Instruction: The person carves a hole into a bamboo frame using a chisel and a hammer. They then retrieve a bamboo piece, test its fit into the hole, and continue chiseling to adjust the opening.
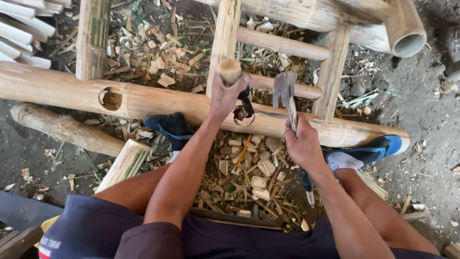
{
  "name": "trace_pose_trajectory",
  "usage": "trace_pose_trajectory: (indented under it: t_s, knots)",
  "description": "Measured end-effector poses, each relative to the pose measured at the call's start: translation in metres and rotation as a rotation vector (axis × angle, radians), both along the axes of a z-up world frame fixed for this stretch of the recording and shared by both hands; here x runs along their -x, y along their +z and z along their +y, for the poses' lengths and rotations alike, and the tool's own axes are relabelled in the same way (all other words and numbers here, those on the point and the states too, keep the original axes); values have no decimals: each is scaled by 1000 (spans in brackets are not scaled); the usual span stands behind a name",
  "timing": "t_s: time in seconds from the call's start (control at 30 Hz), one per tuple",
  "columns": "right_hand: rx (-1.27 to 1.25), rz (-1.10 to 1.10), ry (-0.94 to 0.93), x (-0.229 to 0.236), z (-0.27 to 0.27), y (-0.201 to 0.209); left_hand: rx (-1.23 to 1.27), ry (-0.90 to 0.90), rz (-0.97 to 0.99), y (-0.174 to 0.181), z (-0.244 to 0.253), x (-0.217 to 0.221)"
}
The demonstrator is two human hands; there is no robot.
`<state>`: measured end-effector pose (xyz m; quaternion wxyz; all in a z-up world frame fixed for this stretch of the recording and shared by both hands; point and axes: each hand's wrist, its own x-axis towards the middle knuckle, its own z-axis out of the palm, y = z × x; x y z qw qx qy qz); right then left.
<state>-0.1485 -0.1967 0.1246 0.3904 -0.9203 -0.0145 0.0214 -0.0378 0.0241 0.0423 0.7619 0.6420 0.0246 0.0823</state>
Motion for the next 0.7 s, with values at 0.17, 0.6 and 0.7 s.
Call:
trace_pose_trajectory:
  t_s: [0.17,0.6,0.7]
  knots:
    - [5,164,-67,12,0,0,128,144,-29,-31,11,27]
    - [0,115,55,-1,12,47,263,151,-87,-66,8,38]
    - [71,-256,202,-19,24,71,214,139,-30,-58,-1,23]
